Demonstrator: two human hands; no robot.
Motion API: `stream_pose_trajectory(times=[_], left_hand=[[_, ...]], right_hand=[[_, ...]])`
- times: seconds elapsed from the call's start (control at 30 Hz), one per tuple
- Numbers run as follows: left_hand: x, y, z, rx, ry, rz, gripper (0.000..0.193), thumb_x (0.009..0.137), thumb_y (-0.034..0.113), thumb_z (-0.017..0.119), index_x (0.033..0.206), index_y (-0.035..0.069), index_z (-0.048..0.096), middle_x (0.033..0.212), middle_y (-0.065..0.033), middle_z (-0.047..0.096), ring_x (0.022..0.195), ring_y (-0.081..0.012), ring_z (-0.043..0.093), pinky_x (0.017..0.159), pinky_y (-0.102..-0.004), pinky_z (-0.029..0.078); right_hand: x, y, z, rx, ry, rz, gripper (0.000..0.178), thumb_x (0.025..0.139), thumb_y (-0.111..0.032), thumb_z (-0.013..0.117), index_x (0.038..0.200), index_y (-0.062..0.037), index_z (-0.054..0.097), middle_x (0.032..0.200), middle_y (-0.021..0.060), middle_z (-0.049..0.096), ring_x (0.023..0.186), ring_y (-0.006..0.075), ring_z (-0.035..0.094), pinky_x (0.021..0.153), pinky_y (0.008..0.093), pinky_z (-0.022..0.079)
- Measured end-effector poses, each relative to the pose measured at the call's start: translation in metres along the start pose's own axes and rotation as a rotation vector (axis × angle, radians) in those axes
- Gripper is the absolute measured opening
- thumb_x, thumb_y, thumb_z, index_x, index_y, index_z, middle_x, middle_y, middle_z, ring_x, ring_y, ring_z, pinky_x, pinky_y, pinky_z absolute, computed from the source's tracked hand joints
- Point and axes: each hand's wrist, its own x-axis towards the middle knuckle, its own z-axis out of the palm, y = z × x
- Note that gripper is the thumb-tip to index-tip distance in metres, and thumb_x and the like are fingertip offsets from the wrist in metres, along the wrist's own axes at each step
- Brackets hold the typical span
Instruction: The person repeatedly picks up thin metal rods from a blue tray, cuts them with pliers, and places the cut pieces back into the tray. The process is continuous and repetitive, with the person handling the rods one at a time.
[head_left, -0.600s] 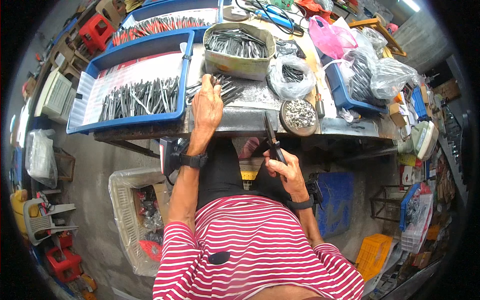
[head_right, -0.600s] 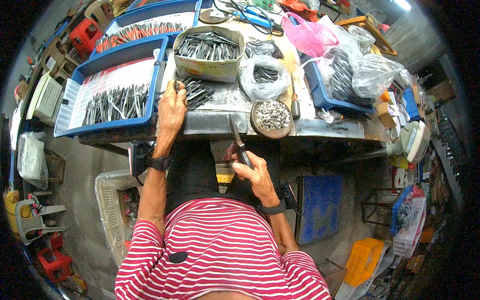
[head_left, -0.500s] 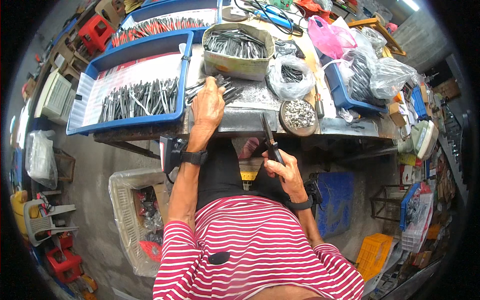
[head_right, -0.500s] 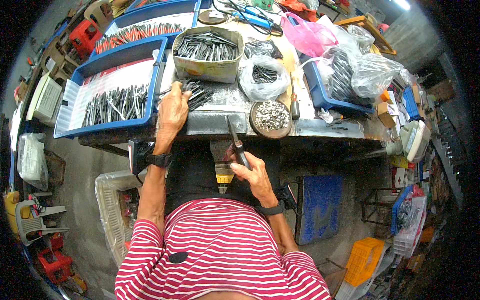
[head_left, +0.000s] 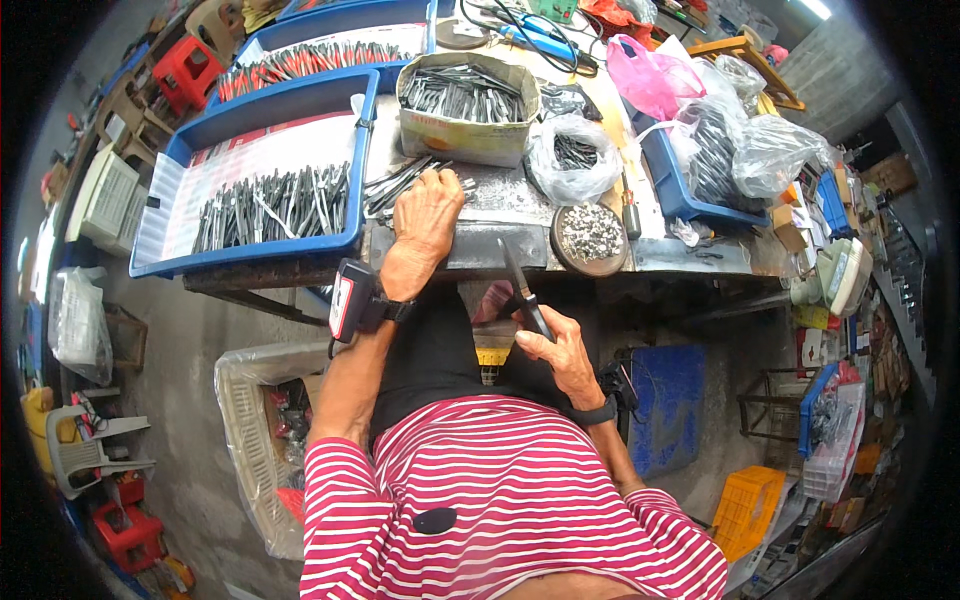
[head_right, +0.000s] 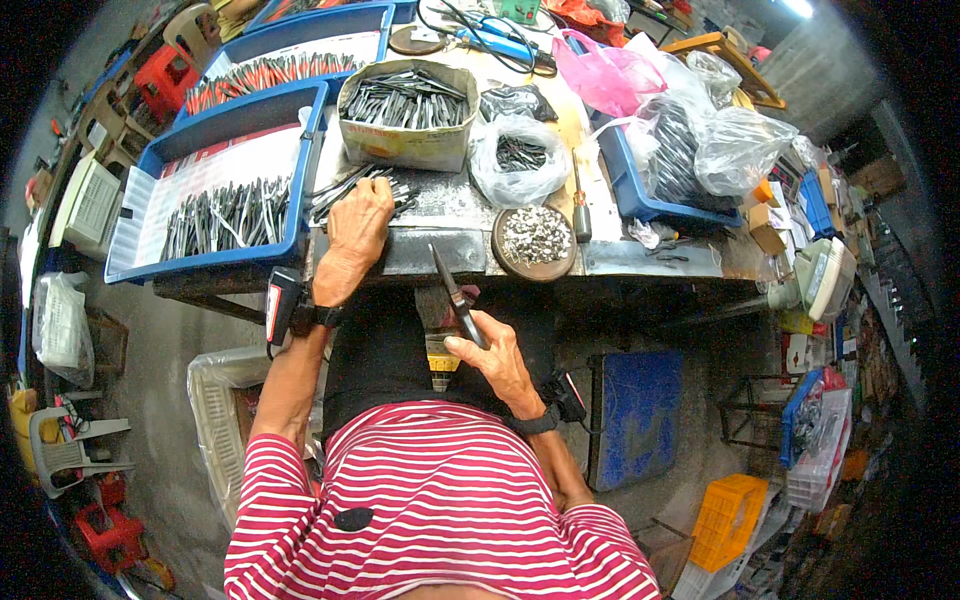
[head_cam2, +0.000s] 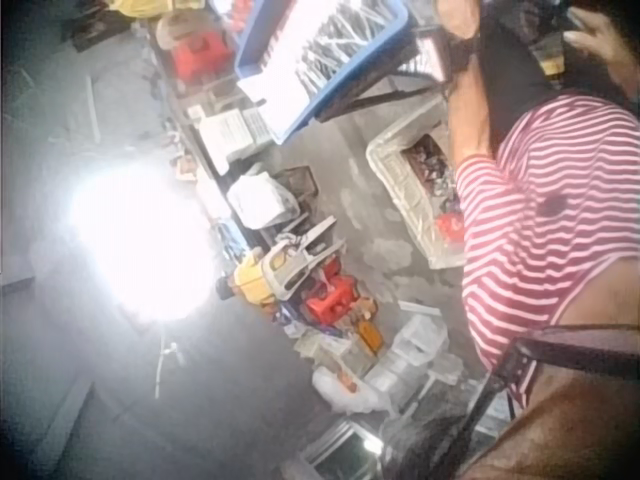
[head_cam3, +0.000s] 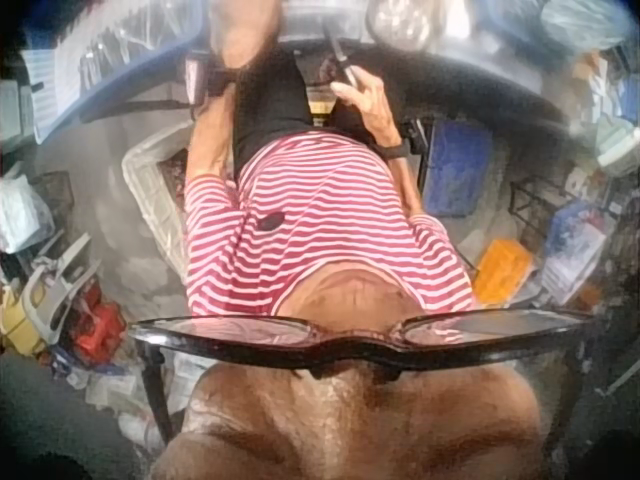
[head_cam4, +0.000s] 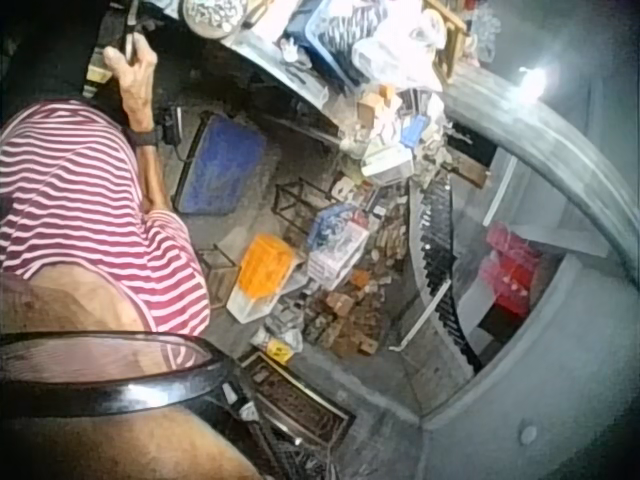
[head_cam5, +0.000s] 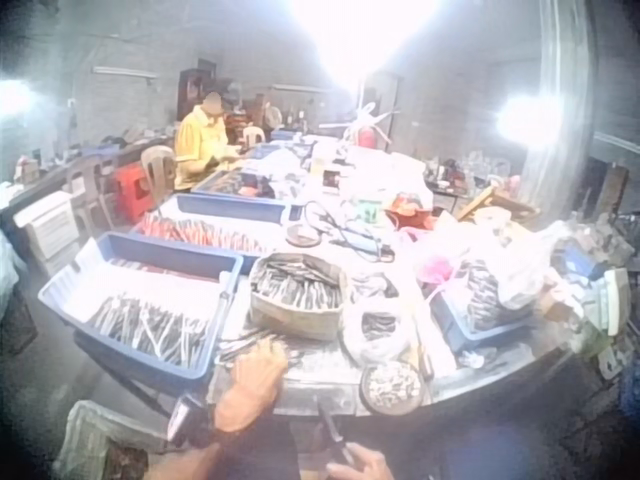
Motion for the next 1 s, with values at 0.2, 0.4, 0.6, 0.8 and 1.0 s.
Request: stream_pose_trajectory(times=[0.2,0.4,0.6,0.8,1.0], left_hand=[[-0.003,-0.002,-0.001,0.056,0.044,0.111,0.012,0.077,0.003,0.056,0.087,0.001,0.050,0.079,-0.0136,0.056,0.072,-0.0250,0.064,0.054,-0.0311,0.053],[-0.006,-0.011,-0.001,-0.038,-0.010,0.111,0.019,0.073,-0.003,0.059,0.088,0.000,0.048,0.086,-0.0165,0.053,0.075,-0.0290,0.064,0.059,-0.0343,0.054],[-0.005,-0.010,0.000,-0.116,0.029,0.114,0.015,0.076,0.000,0.055,0.088,0.003,0.048,0.086,-0.0139,0.051,0.077,-0.0278,0.061,0.060,-0.0360,0.053],[-0.009,-0.011,0.002,-0.173,0.073,0.061,0.014,0.078,0.001,0.054,0.091,0.006,0.049,0.087,-0.0123,0.049,0.078,-0.0272,0.062,0.058,-0.0362,0.053],[-0.011,-0.019,-0.003,-0.336,0.208,-0.013,0.029,0.074,-0.002,0.057,0.102,0.007,0.054,0.094,-0.0129,0.055,0.078,-0.0310,0.062,0.060,-0.0379,0.051]], right_hand=[[0.001,-0.003,0.002,-0.010,0.035,-0.041,0.035,0.081,-0.026,0.068,0.099,0.0022,0.060,0.067,-0.0012,0.049,0.059,0.0062,0.043,0.054,0.0223,0.035],[0.002,-0.009,0.002,-0.020,0.062,-0.046,0.035,0.080,-0.027,0.068,0.100,0.0021,0.060,0.064,-0.0022,0.047,0.058,0.0059,0.043,0.054,0.0223,0.034],[0.004,-0.012,0.005,-0.016,0.066,-0.053,0.035,0.080,-0.027,0.068,0.099,0.0022,0.060,0.065,-0.0023,0.048,0.059,0.0061,0.043,0.054,0.0226,0.034],[0.006,-0.011,0.003,-0.044,0.079,-0.032,0.034,0.080,-0.025,0.068,0.099,0.0016,0.060,0.070,-0.0014,0.051,0.061,0.0062,0.044,0.055,0.0222,0.036],[0.011,-0.014,0.003,-0.038,0.079,-0.046,0.035,0.079,-0.026,0.068,0.101,0.0007,0.060,0.073,-0.0010,0.052,0.064,0.0064,0.046,0.057,0.0216,0.037]])
